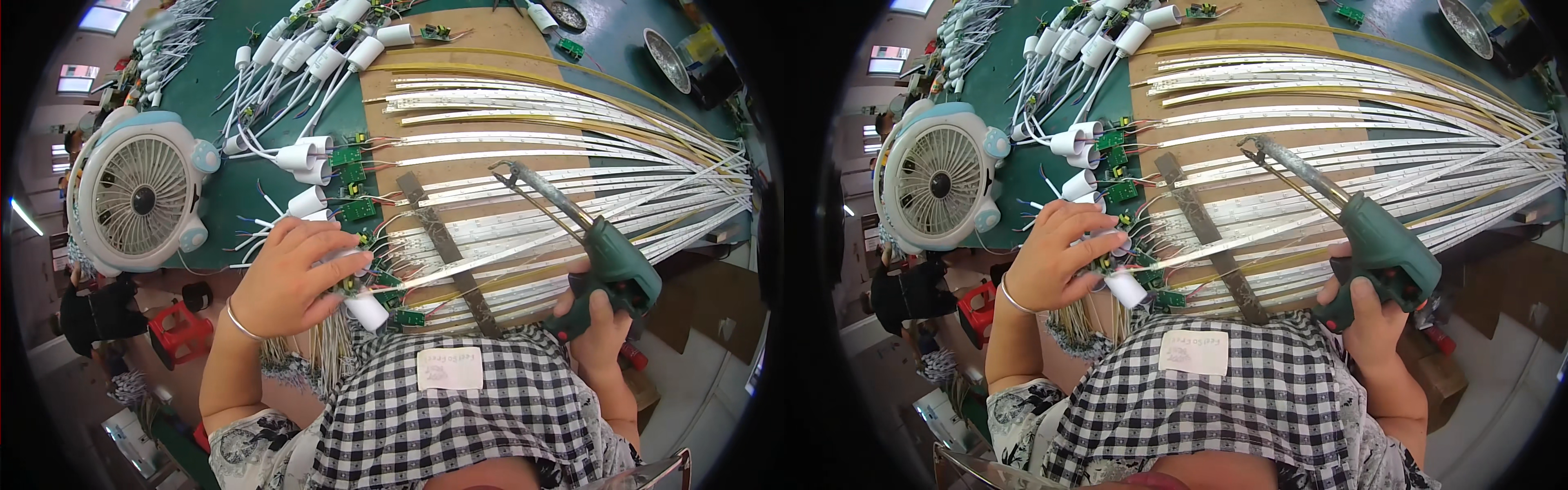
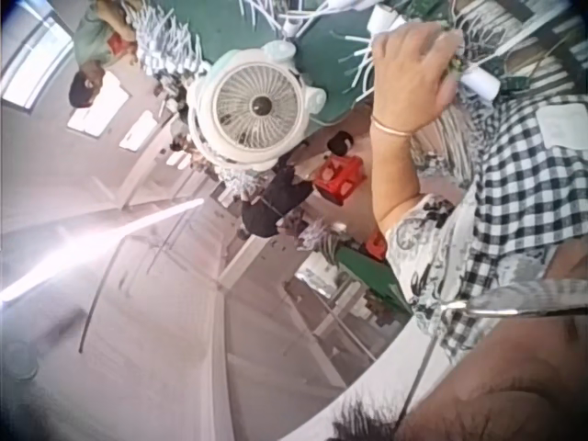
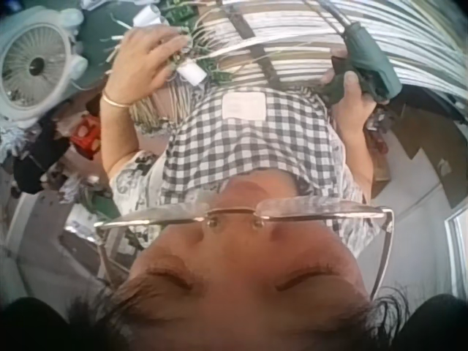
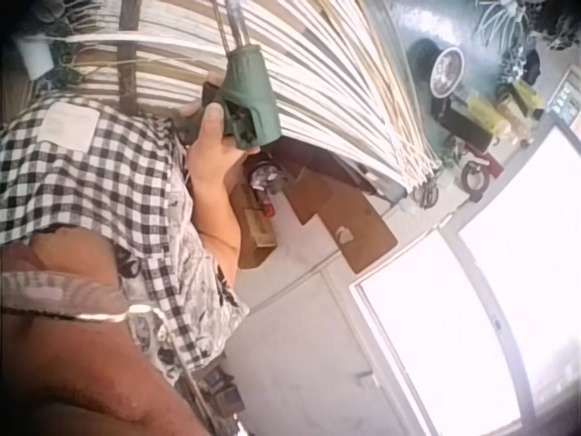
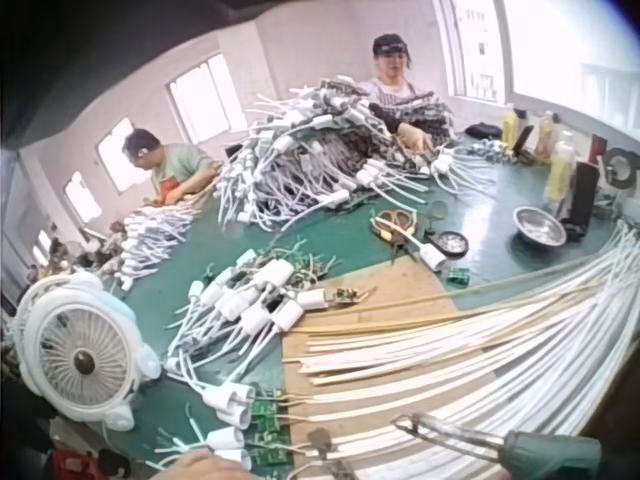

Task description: The recorder uses a soldering tool or heat-bonding gun to attach electrical components and wires to LED strip housing units at a factory workstation.

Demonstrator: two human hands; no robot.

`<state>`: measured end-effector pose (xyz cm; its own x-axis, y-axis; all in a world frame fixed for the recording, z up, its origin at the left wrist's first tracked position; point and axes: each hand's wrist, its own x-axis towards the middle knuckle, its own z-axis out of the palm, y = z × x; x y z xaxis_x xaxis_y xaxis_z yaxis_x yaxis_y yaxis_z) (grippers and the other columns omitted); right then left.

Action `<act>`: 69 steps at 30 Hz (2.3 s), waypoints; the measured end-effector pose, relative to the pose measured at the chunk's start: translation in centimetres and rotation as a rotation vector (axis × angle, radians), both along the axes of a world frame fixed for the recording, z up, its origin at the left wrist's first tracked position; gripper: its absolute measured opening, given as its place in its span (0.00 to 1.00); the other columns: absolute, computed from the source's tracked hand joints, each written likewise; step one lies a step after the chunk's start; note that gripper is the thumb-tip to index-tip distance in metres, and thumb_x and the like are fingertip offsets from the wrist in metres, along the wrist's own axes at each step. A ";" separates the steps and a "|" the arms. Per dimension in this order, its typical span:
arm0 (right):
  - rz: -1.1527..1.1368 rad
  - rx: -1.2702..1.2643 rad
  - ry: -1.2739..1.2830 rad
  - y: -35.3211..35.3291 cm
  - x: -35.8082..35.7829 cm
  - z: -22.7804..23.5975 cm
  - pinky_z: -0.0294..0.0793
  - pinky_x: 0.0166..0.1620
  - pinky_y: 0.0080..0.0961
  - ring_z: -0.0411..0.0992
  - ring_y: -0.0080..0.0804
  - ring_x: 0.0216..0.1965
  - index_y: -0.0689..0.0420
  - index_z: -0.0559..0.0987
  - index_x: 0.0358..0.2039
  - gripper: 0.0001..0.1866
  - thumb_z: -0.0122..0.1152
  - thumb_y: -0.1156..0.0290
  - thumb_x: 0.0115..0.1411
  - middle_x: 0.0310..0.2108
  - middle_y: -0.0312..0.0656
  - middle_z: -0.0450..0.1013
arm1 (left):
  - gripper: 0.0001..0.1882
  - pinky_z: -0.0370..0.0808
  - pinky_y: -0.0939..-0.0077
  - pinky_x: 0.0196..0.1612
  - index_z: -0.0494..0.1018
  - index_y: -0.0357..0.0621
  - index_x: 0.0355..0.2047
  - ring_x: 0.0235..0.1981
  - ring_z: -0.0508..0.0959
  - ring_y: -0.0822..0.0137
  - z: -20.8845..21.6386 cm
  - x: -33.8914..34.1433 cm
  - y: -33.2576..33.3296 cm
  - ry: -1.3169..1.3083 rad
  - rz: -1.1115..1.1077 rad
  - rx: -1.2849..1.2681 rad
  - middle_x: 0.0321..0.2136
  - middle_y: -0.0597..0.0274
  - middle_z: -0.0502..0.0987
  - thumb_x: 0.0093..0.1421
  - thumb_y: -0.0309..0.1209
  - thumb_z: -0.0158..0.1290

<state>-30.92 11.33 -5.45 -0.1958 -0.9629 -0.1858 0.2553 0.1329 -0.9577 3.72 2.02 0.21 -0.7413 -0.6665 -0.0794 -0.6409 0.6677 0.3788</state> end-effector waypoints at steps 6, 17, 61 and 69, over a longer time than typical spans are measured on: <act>-0.011 0.006 -0.005 0.2 0.1 -0.1 0.73 0.26 0.23 0.73 0.30 0.26 0.66 0.65 0.54 0.26 0.57 0.66 0.59 0.44 0.50 0.71 | 0.24 0.67 0.67 0.41 0.76 0.53 0.45 0.37 0.74 0.64 -1.3 0.5 0.1 0.064 0.034 -0.211 0.35 0.69 0.75 0.43 0.26 0.58; -0.081 0.029 0.002 0.5 -0.2 -0.7 0.73 0.26 0.23 0.71 0.28 0.25 0.66 0.64 0.54 0.28 0.57 0.61 0.60 0.44 0.48 0.71 | 0.28 0.64 0.60 0.49 0.76 0.56 0.44 0.48 0.68 0.58 0.1 -0.9 -0.4 0.094 -0.082 -0.082 0.46 0.64 0.72 0.37 0.28 0.59; -0.087 -0.024 -0.026 -1.3 -0.2 -0.2 0.73 0.23 0.23 0.72 0.28 0.22 0.67 0.66 0.51 0.25 0.57 0.64 0.59 0.42 0.49 0.71 | 0.05 0.71 0.69 0.34 0.76 0.41 0.32 0.31 0.76 0.59 -0.4 1.5 -15.3 0.126 0.595 -0.523 0.29 0.58 0.75 0.55 0.25 0.54; -0.092 -0.036 -0.025 -1.6 -0.2 -0.7 0.71 0.22 0.23 0.69 0.27 0.21 0.65 0.65 0.53 0.27 0.58 0.60 0.59 0.42 0.47 0.71 | 0.04 0.69 0.70 0.34 0.77 0.39 0.29 0.29 0.75 0.60 -1.2 7.3 -6.7 0.273 0.537 -0.126 0.29 0.58 0.76 0.51 0.23 0.56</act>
<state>-31.07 9.76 -6.18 -0.2792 -0.9473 -0.1571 0.2884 0.0733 -0.9547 11.05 -4.68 -1.03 -0.2815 -0.9445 0.1693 -0.7911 0.3283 0.5161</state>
